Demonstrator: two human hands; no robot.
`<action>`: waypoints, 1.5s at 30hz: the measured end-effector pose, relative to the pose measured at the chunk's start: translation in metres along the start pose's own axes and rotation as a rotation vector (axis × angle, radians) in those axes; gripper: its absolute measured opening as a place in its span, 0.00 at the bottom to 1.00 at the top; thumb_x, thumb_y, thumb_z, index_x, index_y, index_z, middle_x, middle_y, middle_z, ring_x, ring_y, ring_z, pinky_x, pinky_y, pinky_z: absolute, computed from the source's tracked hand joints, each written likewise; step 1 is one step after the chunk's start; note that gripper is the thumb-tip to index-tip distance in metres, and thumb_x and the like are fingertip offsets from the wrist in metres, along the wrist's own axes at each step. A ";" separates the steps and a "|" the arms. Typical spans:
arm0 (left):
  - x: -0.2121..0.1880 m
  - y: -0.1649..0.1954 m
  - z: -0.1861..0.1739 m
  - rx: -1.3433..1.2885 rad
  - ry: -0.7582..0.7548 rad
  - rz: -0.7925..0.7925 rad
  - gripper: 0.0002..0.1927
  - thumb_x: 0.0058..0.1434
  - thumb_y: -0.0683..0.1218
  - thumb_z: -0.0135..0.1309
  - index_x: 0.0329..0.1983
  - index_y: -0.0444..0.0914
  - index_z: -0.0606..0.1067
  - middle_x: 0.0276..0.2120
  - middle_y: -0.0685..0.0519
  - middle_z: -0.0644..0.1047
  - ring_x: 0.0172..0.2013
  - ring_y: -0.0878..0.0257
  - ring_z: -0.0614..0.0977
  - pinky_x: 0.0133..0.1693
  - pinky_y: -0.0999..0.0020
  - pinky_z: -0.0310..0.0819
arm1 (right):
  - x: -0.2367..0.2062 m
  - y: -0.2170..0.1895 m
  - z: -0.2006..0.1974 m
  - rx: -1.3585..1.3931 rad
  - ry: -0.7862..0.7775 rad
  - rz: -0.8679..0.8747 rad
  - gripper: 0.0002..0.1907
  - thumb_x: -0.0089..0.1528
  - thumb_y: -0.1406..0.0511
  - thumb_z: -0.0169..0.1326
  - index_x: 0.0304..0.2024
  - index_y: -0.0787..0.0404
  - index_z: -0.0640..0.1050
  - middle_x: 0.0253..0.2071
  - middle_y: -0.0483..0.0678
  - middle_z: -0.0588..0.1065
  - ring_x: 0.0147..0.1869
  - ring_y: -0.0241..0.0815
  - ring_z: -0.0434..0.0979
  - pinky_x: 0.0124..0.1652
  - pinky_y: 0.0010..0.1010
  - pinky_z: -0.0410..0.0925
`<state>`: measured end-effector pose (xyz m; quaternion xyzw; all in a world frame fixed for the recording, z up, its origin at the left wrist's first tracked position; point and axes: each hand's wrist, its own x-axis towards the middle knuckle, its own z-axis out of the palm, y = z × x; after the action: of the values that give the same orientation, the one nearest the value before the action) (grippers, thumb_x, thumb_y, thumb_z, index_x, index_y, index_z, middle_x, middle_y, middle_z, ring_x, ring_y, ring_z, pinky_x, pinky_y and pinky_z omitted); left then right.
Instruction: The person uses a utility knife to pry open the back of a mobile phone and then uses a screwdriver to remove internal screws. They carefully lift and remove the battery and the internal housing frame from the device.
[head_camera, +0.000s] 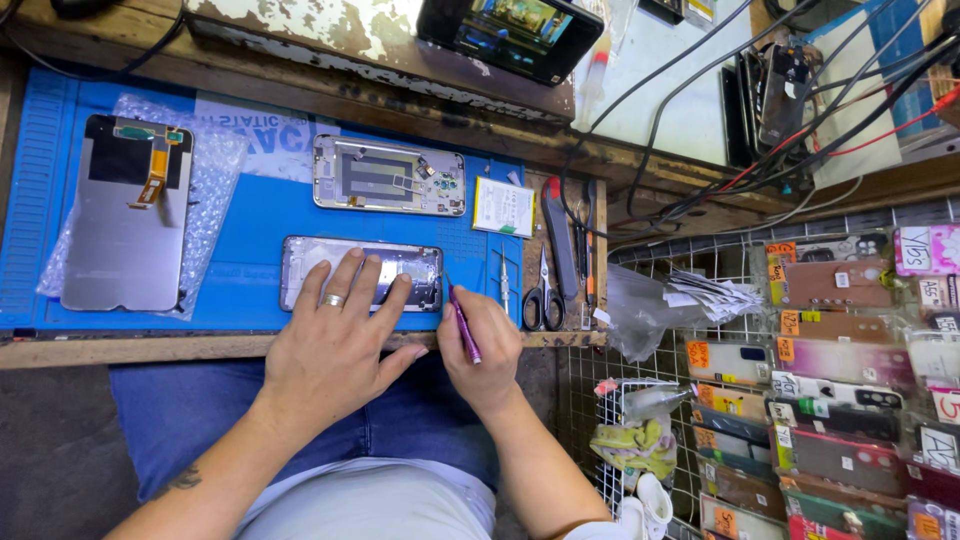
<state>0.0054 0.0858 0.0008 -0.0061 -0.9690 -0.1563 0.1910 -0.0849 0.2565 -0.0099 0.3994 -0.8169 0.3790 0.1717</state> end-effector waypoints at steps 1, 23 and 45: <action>0.001 -0.001 0.000 -0.002 -0.004 0.000 0.38 0.53 0.67 0.56 0.58 0.36 0.74 0.54 0.35 0.74 0.61 0.40 0.71 0.60 0.41 0.62 | 0.001 -0.001 0.001 -0.009 0.000 -0.010 0.10 0.62 0.75 0.59 0.45 0.72 0.77 0.38 0.59 0.78 0.40 0.54 0.82 0.41 0.37 0.74; 0.001 0.000 -0.002 0.010 -0.031 -0.002 0.38 0.53 0.67 0.55 0.58 0.36 0.74 0.55 0.35 0.74 0.60 0.40 0.72 0.60 0.42 0.63 | 0.014 -0.003 0.006 -0.074 -0.088 -0.002 0.12 0.60 0.76 0.59 0.47 0.71 0.77 0.41 0.58 0.78 0.43 0.56 0.80 0.43 0.40 0.73; 0.005 -0.001 -0.007 -0.029 -0.041 0.003 0.38 0.53 0.66 0.57 0.56 0.35 0.75 0.54 0.34 0.75 0.60 0.39 0.72 0.59 0.40 0.61 | 0.059 0.067 -0.031 0.324 -0.517 0.075 0.11 0.63 0.72 0.60 0.48 0.66 0.81 0.46 0.54 0.82 0.50 0.45 0.84 0.51 0.30 0.74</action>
<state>0.0035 0.0829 0.0086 -0.0136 -0.9704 -0.1702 0.1711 -0.1749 0.2759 0.0124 0.4746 -0.7765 0.3962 -0.1219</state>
